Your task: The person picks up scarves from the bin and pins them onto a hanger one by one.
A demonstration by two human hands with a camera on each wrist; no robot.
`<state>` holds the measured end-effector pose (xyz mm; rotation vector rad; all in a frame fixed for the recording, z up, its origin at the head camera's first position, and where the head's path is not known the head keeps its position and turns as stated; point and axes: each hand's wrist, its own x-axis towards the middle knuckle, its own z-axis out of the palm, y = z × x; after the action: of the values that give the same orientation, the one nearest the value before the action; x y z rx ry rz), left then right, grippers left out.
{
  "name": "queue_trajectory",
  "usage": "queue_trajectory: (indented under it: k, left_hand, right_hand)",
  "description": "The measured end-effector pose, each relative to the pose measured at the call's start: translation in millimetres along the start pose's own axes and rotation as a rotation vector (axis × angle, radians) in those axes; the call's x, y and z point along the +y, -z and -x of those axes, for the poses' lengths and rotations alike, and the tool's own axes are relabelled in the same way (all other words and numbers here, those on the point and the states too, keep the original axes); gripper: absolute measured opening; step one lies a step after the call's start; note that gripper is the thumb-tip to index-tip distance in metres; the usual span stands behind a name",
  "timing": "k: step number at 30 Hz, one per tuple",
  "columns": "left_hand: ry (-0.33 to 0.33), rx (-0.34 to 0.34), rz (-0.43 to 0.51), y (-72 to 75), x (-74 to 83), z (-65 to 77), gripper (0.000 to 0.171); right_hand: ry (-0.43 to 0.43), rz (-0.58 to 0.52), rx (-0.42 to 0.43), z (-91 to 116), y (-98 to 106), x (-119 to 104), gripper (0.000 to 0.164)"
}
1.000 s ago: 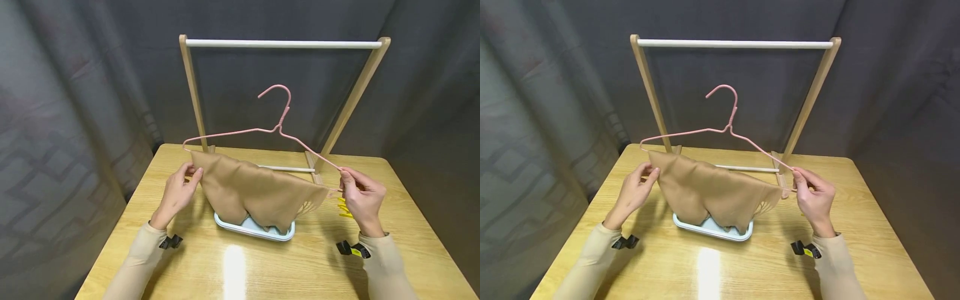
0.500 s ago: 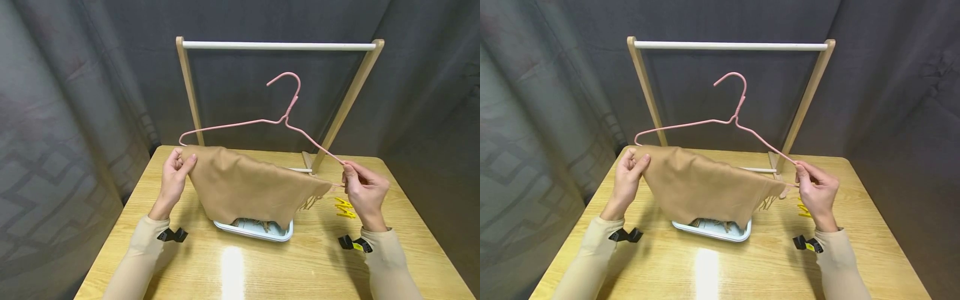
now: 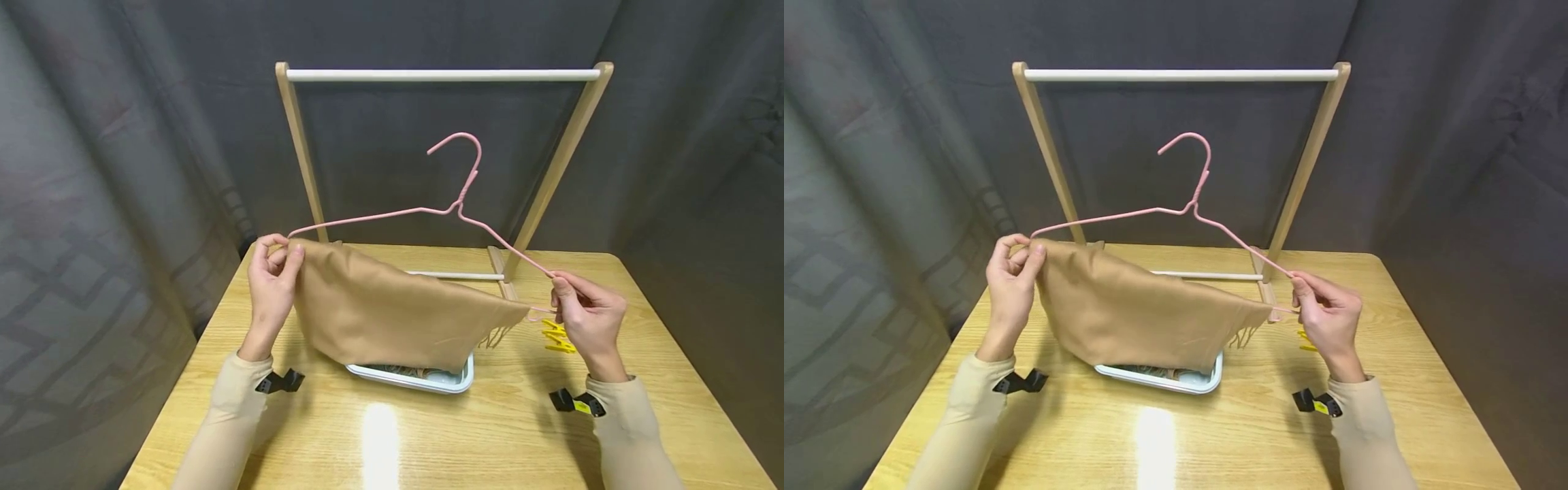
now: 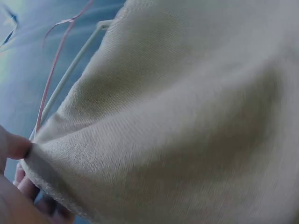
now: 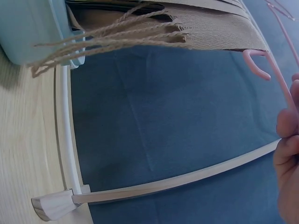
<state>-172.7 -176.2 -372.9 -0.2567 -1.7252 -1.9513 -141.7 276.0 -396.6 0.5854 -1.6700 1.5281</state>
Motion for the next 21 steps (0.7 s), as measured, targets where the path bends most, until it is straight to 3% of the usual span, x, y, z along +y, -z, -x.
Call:
queue_trajectory:
  k: [2,3,5,8,10,16,19,21]
  left_hand:
    - [-0.004,0.001,0.022,1.8,-0.6,-0.9,0.015]
    - [-0.026,0.003,-0.022,2.8,-1.1,-1.3,0.012]
    - [-0.091,0.003,-0.220,4.3,-1.9,-0.8,0.013]
    - [-0.204,0.024,-0.592,5.6,-3.5,2.0,0.022]
    - [-0.252,0.052,-0.743,6.3,-4.4,4.8,0.024]
    - [-0.353,0.175,-0.774,7.1,-5.8,8.7,0.019]
    - [-0.428,0.216,-0.832,7.3,-8.0,7.7,0.020]
    - [-0.434,0.223,-0.814,7.1,-8.1,8.1,0.020]
  right_hand:
    - [0.003,0.005,-0.004,1,-2,0,0.010]
    - [0.003,0.010,-0.006,2,-2,0,0.010]
    - [0.006,0.027,-0.010,3,-4,0,0.010]
    - [0.013,0.067,-0.011,4,-6,0,0.010]
    - [0.013,0.084,-0.014,4,-7,-1,0.010]
    - [0.013,0.080,-0.017,4,-10,-1,0.010]
    - [0.013,0.063,-0.008,5,-13,-1,0.010]
    - [0.014,0.051,-0.004,6,-14,-1,0.010]
